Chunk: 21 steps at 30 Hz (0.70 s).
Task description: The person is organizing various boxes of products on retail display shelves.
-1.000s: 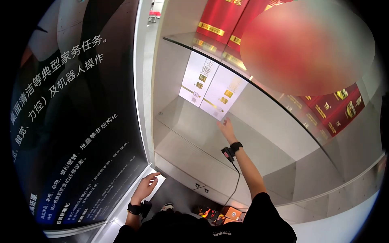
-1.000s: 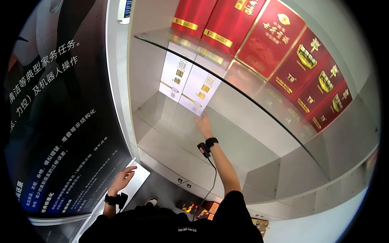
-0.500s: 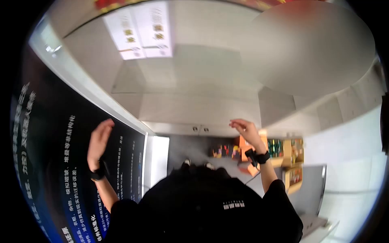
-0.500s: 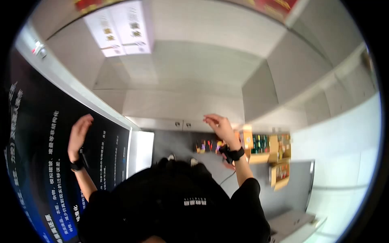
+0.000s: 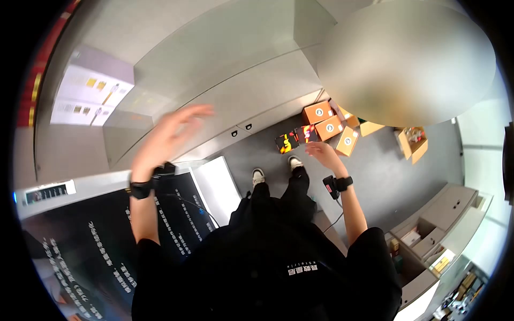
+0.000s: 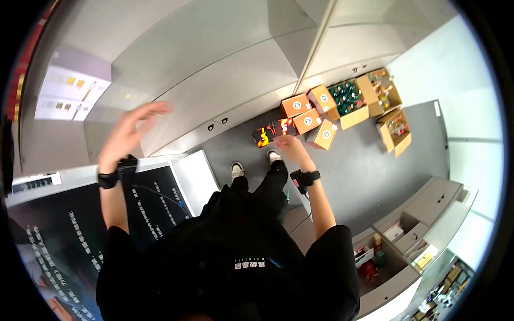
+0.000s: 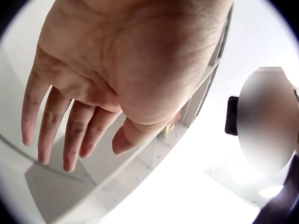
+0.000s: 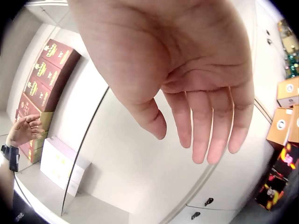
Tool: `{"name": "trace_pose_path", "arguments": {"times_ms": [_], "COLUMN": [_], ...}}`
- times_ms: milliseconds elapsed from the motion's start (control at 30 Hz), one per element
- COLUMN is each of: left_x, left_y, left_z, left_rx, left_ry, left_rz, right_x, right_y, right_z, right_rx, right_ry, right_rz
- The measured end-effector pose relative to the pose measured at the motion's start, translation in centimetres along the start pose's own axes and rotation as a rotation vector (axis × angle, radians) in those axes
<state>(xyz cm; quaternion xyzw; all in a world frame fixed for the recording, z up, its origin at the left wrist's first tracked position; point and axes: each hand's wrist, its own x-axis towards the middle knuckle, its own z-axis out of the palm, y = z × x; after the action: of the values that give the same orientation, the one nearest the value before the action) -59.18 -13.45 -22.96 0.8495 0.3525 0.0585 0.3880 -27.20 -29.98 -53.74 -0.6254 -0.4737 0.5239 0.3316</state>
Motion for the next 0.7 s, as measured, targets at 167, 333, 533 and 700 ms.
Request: {"name": "trace_pose_path", "arguments": {"times_ms": [167, 333, 533, 700], "left_x": [10.2, 17.9, 22.4, 21.6], "left_y": [-5.0, -17.9, -31.0, -36.1], "left_z": [14.4, 31.4, 47.2, 53.7], "left_rx": [-0.214, -0.056, 0.354, 0.322], "left_ry": [-0.331, -0.520, -0.633, -0.483], "left_rz": [-0.065, -0.197, -0.467, -0.507], "right_x": [3.9, 7.8, 10.4, 9.2], "right_y": [5.7, 12.7, 22.2, 27.9], "right_z": [1.2, 2.7, 5.8, 7.7], "right_rx": [0.023, 0.028, -0.066, 0.140], "right_ry": [0.068, 0.166, 0.179, 0.324], "right_rz": [0.071, 0.161, 0.361, 0.409]}}
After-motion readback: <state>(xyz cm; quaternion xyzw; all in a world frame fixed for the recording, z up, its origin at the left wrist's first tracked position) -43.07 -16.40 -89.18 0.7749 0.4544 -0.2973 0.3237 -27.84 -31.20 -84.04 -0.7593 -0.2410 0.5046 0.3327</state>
